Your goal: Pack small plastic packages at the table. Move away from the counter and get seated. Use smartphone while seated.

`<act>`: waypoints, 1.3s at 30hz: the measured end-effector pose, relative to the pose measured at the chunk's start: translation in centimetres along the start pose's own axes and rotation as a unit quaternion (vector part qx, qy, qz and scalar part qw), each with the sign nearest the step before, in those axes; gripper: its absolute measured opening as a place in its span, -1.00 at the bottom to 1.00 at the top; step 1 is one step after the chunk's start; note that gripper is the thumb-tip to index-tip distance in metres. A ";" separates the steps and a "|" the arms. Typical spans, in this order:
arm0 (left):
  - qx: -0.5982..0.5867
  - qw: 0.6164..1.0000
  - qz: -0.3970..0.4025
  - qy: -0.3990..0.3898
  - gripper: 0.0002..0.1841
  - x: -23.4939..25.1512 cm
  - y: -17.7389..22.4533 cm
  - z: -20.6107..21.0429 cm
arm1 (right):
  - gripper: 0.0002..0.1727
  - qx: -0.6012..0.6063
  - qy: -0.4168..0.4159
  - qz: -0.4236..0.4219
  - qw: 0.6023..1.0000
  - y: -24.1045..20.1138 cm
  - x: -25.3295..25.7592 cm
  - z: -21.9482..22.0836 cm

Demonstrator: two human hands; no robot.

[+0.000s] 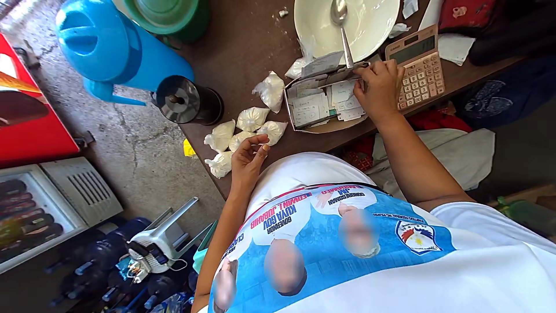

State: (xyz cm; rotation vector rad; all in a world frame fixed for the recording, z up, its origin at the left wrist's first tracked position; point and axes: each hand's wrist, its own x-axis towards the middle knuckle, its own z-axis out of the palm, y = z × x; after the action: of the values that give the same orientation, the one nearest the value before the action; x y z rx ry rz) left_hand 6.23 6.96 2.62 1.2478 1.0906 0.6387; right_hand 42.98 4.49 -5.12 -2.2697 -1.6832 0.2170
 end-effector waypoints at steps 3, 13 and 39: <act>-0.001 1.000 -0.001 0.000 -0.73 0.0 0.0 0.0 | -0.67 0.004 0.006 0.001 1.000 0.0 -0.1 0.1; 0.019 1.000 -0.013 -0.006 -0.72 -0.3 0.2 -0.1 | -0.71 -0.003 0.014 -0.007 1.000 -1.0 -0.8 0.3; -0.003 1.000 0.000 0.008 -0.72 -0.4 -0.2 0.2 | -0.53 -0.012 -0.021 -0.042 0.999 -1.3 -0.8 1.5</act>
State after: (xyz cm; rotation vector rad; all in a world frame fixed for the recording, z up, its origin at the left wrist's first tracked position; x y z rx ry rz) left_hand 6.22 6.48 2.56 1.2402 1.1010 0.6525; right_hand 41.09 4.31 -6.12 -2.2220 -1.8071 0.2283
